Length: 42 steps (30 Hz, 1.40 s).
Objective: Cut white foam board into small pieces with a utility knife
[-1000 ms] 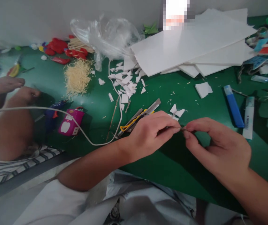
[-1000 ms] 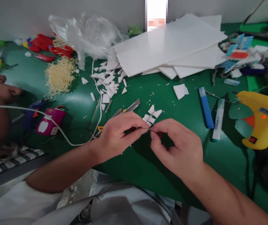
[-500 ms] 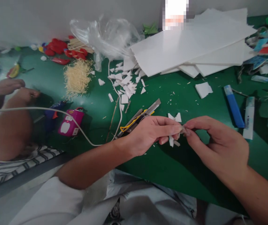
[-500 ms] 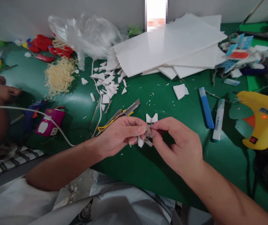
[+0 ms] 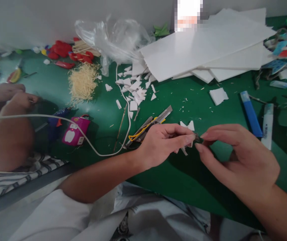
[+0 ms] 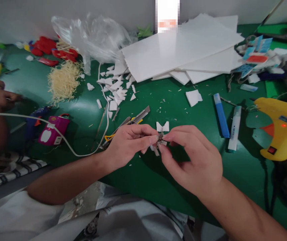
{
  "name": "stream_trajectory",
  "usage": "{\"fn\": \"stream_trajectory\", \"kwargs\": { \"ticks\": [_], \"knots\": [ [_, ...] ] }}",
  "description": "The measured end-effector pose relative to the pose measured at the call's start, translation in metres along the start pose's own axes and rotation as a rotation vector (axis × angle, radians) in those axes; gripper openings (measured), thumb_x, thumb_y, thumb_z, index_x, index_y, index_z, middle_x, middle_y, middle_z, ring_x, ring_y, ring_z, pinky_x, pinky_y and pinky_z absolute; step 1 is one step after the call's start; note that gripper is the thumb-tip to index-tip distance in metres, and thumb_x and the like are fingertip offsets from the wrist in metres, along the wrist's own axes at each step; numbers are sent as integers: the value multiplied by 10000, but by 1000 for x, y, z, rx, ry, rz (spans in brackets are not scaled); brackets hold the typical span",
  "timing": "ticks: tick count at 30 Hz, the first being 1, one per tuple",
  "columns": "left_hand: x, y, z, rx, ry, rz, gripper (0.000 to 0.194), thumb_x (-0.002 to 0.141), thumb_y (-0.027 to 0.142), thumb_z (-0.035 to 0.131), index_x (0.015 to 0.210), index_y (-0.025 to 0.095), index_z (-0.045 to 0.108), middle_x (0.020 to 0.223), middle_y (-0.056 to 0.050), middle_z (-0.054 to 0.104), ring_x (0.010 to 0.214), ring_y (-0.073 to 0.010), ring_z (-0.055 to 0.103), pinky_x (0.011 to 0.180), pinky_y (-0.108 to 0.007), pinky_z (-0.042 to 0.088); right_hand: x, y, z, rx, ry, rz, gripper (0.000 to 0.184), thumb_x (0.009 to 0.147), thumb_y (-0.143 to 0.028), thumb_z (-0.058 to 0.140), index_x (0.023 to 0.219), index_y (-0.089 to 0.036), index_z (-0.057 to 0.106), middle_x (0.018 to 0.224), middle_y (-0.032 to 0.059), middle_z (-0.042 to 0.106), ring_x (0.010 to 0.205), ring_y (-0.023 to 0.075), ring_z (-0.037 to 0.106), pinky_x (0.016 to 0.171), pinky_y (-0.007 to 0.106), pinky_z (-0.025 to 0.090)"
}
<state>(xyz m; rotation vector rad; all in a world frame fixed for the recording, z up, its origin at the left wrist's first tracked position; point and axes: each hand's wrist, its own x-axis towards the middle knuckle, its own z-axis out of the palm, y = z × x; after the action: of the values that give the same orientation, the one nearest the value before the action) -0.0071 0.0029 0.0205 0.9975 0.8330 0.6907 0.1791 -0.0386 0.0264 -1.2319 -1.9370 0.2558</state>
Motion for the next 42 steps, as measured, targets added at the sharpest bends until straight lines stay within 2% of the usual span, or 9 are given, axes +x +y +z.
{"fn": "stream_trajectory", "kwargs": {
  "ticks": [6,15,25,36,42],
  "knots": [
    [-1,2,1,-45,-6,-22,380,738,512,872,771,154,748,680,21,660,573,-69,569,558,-194,524,0,2,1,-117,-12,-46,179,889,-145,688,938,-293,599,838,-18,752,717,153,725,507,292,500],
    [0,1,1,-87,-3,-39,311,743,438,890,774,161,752,673,49,650,557,-36,545,550,-145,513,-3,5,2,-121,1,-48,189,898,-122,676,952,-281,589,852,-13,760,737,139,729,525,276,508],
    [0,1,2,13,34,-50,351,738,492,861,784,164,744,703,11,678,587,-81,593,544,-199,531,-1,4,4,-73,-7,-38,197,889,-129,675,967,-283,580,866,-1,760,779,157,742,599,290,573],
    [-1,-1,1,2,37,-38,358,743,502,860,805,165,759,716,2,689,587,-83,587,534,-198,519,-2,4,2,-136,-6,-45,164,908,-117,666,941,-265,602,869,-8,769,768,129,734,563,254,530],
    [-1,-6,1,-63,22,-9,193,800,321,825,880,163,748,739,11,700,562,-53,559,516,-162,488,-1,8,2,-82,-10,-13,166,918,-110,644,942,-263,583,858,-10,749,785,136,734,639,263,572]
  ]
}}
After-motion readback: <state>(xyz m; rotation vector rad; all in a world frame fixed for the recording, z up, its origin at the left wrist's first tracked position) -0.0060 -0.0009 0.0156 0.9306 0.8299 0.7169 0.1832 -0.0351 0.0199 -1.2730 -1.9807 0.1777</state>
